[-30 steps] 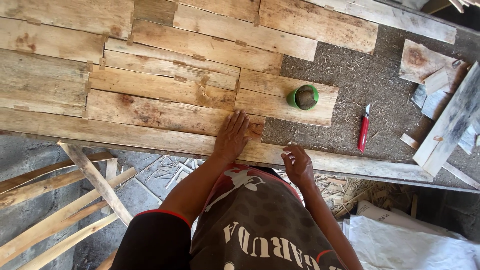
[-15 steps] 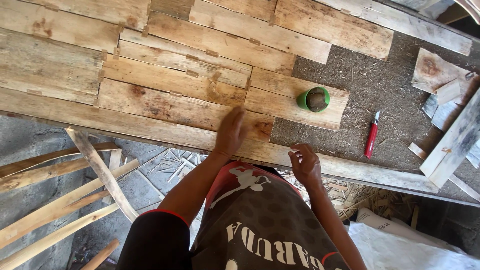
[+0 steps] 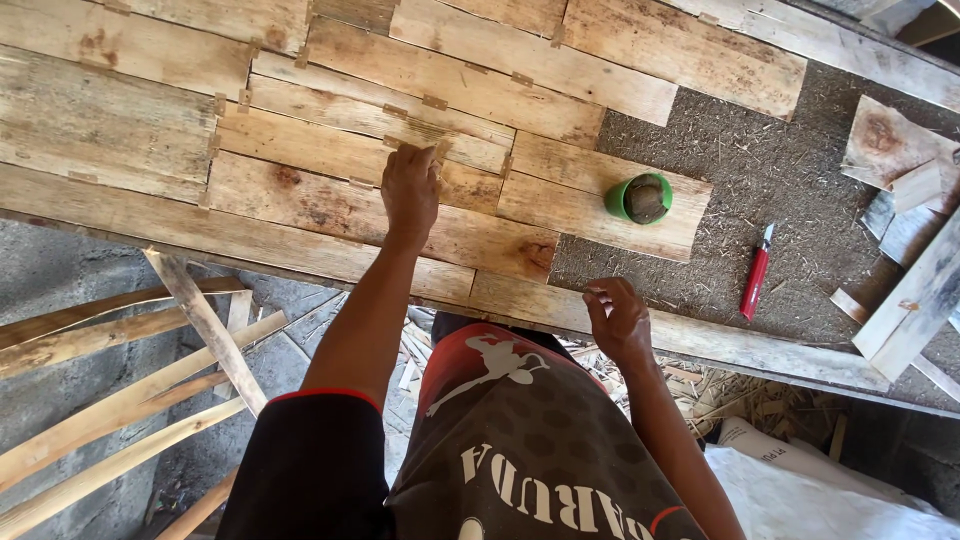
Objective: The person fits wooden slats into a slanted lattice frame on a workbench, pressing each slat into place by hand and occasionally using a utility knife to trim or adjust pieces. They take small fasteners from a green cup and press them into the slats, working along the panel one slat at a time.
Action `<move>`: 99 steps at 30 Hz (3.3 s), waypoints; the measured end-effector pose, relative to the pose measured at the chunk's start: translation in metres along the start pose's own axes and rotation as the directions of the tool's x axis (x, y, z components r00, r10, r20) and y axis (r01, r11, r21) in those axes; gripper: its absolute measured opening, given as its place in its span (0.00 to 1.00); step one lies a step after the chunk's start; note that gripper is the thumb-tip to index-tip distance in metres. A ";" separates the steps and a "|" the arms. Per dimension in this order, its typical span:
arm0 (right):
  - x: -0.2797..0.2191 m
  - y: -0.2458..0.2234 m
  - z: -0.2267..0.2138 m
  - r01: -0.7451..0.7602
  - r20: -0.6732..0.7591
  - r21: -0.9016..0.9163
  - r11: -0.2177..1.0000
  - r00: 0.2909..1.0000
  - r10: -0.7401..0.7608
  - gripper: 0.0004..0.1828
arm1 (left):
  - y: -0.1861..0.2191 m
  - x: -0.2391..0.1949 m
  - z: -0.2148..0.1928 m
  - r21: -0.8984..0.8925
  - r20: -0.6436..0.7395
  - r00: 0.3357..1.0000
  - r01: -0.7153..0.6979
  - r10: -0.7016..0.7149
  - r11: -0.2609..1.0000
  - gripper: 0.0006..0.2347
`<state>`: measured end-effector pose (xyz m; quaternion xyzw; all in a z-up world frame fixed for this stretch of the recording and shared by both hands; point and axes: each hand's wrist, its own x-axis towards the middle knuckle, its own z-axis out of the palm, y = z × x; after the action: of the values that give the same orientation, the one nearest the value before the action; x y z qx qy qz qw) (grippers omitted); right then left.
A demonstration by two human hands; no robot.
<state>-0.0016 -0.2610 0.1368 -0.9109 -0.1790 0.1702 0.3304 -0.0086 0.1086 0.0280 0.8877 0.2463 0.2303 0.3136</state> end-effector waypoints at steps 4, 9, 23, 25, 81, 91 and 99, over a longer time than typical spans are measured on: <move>0.001 0.001 -0.001 0.001 0.004 -0.003 1.000 1.000 -0.001 0.08 | -0.009 0.016 0.008 0.085 0.074 0.990 -0.123 0.117 0.989 0.14; -0.003 0.004 -0.002 0.034 -0.016 0.009 0.999 0.999 -0.034 0.09 | -0.010 0.030 0.010 0.154 0.179 0.975 -0.161 0.132 0.975 0.11; -0.005 0.012 -0.010 0.021 -0.052 0.044 0.999 0.998 -0.018 0.08 | 0.002 0.045 0.005 0.122 0.207 0.976 -0.094 0.067 0.988 0.08; -0.005 0.010 -0.011 0.014 -0.054 0.042 0.999 0.998 -0.011 0.08 | -0.011 0.042 0.016 0.126 0.192 0.979 -0.099 0.074 0.987 0.07; 0.057 0.025 0.013 -0.336 0.228 0.852 0.402 0.929 0.292 0.12 | 0.188 -0.053 0.022 -0.634 0.221 0.837 -0.267 0.501 0.726 0.08; 0.062 0.040 -0.009 -0.195 0.014 0.879 0.435 0.923 0.385 0.04 | 0.218 -0.069 0.069 -0.680 0.526 0.846 0.359 0.084 0.640 0.08; 0.078 0.045 -0.025 -0.168 -0.124 0.779 0.604 0.903 0.412 0.09 | 0.249 -0.057 0.081 -0.627 0.432 0.902 0.286 0.018 0.725 0.04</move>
<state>0.0873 -0.2722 0.1099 -0.7222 0.1104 0.1445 0.6673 0.0659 -0.1303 0.1238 0.7190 0.1395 0.0891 0.6750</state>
